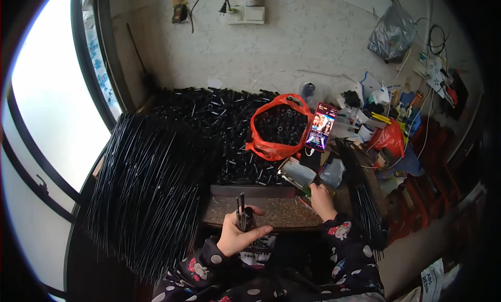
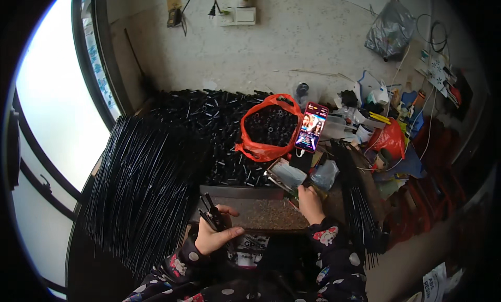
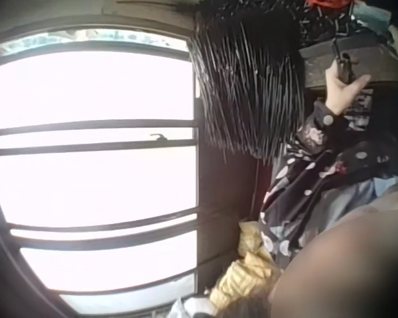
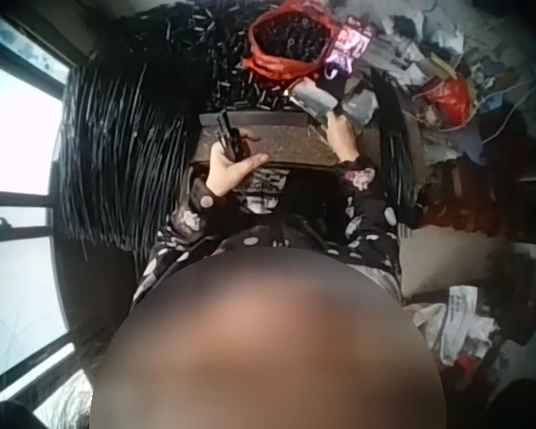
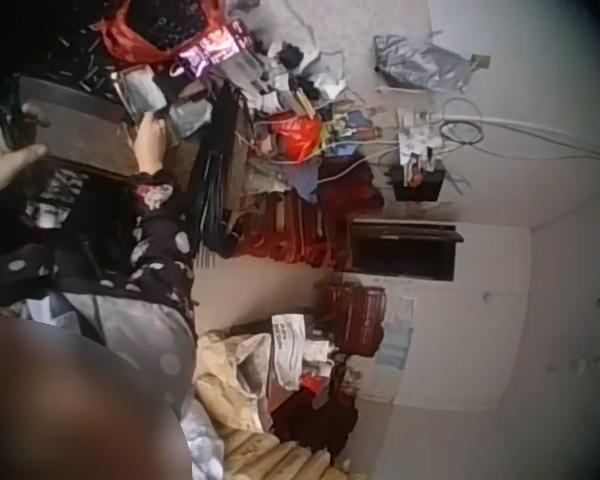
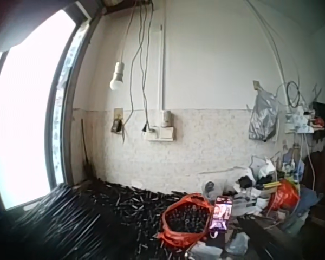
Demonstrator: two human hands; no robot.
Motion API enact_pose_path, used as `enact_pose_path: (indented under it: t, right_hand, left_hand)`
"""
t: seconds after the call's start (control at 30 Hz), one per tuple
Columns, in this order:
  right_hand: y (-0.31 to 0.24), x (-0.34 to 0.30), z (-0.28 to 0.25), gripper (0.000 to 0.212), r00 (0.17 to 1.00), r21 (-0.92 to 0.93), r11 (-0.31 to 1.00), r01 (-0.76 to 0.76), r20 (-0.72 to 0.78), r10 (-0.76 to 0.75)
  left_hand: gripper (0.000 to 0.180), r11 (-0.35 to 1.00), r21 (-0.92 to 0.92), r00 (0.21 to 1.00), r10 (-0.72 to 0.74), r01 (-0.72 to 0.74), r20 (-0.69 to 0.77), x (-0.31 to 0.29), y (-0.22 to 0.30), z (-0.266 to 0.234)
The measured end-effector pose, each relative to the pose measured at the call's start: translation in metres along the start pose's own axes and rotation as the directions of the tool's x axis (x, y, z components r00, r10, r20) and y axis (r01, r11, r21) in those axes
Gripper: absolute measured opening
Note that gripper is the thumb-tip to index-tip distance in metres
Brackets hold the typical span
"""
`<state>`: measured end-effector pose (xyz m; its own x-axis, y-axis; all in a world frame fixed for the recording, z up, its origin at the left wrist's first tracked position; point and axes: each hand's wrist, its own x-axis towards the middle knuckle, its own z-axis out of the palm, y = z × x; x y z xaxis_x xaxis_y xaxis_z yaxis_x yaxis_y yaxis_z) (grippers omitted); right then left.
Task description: Assembling and securing bundles of wires using clips and pliers.
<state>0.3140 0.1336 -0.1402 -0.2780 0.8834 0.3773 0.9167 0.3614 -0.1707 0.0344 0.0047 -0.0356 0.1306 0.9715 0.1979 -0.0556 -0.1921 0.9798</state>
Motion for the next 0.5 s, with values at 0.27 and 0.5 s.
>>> enact_pose_path:
  t: [0.27, 0.5]
  right_hand:
    - [0.02, -0.012, 0.01, 0.026, 0.95, 0.252, 0.952, -0.176, -0.21, 0.231]
    - [-0.112, -0.021, -0.069, 0.016, 0.92, 0.976, -0.138, -0.167, 0.204, 0.333]
  left_hand:
    - [0.03, 0.998, 0.038, 0.998, 0.041, -0.043, 0.057, -0.012, 0.002, -0.003]
    - [0.042, 0.987, 0.058, 0.982, 0.141, -0.149, 0.128, -0.002, 0.005, 0.014]
